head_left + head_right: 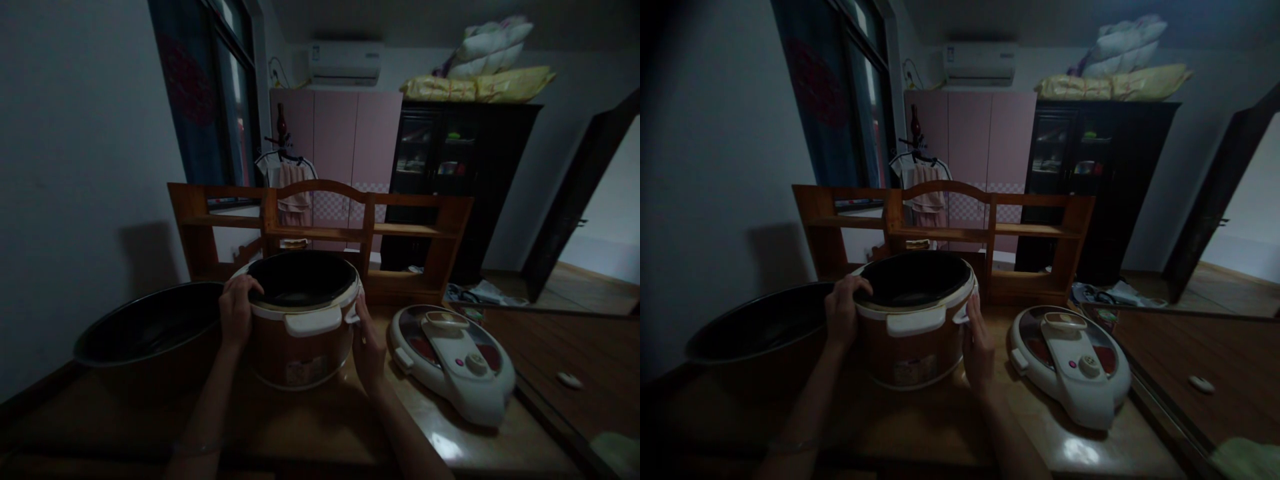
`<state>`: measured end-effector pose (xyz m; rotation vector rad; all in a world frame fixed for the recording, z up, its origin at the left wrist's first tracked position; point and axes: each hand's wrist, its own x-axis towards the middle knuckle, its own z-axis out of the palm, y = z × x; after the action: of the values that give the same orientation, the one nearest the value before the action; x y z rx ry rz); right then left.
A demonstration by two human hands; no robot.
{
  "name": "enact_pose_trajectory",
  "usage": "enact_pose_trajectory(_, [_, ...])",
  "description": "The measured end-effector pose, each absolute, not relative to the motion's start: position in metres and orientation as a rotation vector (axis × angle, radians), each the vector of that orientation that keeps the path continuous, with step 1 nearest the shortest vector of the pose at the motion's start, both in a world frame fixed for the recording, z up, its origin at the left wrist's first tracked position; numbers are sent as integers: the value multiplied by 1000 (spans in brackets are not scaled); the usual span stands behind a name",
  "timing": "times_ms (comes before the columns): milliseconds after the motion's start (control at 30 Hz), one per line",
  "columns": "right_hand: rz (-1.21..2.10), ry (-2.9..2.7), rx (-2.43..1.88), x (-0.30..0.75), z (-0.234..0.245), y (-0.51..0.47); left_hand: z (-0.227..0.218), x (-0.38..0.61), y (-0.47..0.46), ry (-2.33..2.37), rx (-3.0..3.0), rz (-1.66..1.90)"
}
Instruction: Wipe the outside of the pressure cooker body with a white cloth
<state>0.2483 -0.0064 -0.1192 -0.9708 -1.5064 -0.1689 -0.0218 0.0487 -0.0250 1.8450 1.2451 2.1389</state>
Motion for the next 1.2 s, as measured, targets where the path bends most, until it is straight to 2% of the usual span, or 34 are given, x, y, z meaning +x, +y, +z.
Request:
enact_pose_trajectory(300, [-400, -1749, -767, 243, -123, -19, -24, -21, 47, 1235, 1843, 2135])
enact_pose_trajectory(967, [-140, -1457, -1012, 250, -121, 0, -24, -21, 47, 1249, 1847, 2123])
enact_pose_trajectory(1200, [-181, -1456, -999, 250, -124, 1, -23, -21, 46, 1244, 1855, 2121])
